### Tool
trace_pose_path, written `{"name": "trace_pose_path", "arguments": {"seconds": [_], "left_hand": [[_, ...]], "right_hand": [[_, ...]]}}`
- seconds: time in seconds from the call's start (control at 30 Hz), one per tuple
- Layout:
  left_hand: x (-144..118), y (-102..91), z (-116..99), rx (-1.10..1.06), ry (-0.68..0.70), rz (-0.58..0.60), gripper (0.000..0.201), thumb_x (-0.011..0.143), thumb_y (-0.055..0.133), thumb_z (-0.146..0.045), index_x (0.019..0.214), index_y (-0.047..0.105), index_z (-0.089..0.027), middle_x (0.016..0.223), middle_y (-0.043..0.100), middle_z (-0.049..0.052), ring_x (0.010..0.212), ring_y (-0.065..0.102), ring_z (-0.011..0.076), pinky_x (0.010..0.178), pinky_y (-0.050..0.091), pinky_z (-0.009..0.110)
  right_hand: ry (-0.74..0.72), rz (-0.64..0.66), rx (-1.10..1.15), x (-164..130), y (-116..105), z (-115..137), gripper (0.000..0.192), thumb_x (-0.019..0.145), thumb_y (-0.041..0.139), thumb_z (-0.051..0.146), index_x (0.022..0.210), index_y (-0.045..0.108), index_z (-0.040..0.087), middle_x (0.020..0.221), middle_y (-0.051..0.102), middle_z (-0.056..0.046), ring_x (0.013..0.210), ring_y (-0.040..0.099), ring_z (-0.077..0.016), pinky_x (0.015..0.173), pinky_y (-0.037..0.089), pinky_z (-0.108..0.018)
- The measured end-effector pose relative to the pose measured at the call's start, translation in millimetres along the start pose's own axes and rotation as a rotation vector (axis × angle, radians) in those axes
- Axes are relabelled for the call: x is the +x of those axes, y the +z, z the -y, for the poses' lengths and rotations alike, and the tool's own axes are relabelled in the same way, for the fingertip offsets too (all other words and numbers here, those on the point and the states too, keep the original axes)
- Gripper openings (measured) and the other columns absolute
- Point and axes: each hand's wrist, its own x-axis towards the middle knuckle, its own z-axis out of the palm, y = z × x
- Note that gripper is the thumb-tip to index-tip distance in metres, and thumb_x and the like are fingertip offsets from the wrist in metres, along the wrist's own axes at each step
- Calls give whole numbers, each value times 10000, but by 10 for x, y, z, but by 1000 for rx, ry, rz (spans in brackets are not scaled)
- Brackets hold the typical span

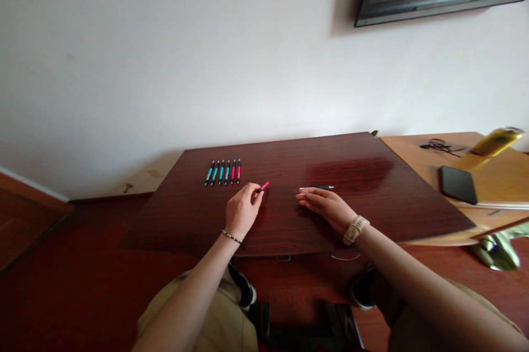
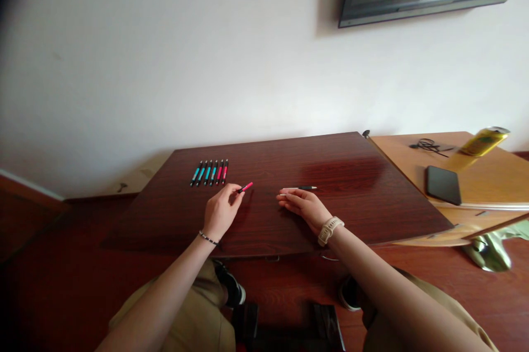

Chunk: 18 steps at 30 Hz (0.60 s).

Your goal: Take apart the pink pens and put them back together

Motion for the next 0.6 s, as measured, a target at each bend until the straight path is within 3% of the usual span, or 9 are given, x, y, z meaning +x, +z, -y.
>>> {"name": "trace_pose_path", "arguments": {"seconds": [0.23,0.6], "left_hand": [[-108,7,-29,214,-40,122,87,963,667,-253,988,584,-242,892,702,3,824,669,183,712,461,286],[-154,-23,-176,271,-121,265,147,946,679,-300,971,546,-241,895,675,3,799,643,189,676,421,295]], "right_hand": [[-16,12,-21,4,-6,-21,215,892,786,253,1091,774,172,1141,786,-107,932,754,-147,874,619,-198],[-61,18,-131,34,25,-40,272,860,812,337,1080,772,183,1073,788,-93,919,747,-153,873,601,-232]]}}
